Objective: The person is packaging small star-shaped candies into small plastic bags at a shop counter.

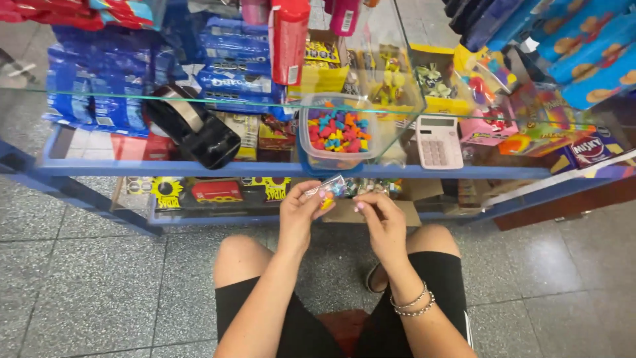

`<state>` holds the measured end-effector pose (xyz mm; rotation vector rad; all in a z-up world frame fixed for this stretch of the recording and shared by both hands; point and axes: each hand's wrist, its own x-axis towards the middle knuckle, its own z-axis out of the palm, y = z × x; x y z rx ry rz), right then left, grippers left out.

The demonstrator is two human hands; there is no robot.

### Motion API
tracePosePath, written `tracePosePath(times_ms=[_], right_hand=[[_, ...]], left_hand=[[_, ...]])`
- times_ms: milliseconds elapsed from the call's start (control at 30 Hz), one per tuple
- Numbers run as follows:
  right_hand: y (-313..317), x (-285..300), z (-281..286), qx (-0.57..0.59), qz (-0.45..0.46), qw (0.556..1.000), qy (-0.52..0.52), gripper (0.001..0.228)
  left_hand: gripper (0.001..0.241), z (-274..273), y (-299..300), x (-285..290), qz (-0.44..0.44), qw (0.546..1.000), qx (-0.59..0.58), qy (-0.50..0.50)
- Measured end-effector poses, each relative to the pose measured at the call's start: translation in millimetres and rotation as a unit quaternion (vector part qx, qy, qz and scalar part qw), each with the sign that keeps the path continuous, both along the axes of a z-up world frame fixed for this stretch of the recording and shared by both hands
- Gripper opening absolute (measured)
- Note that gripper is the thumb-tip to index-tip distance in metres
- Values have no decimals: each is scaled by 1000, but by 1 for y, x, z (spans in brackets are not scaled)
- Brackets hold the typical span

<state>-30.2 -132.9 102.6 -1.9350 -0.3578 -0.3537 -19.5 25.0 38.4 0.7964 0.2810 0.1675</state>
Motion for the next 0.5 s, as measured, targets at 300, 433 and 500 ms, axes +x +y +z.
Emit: tracePosePath(times_ms=[300, 433, 500], right_hand=[[9, 6, -29, 113, -27, 984, 138, 25], [14, 7, -33, 139, -41, 980, 138, 19], [16, 8, -35, 157, -41, 978, 130, 19]], left_hand=[[30, -4, -18, -1, -17, 999, 37, -1], [32, -7, -20, 1, -17, 999, 40, -4], [31, -10, -20, 2, -27, 999, 45, -3]])
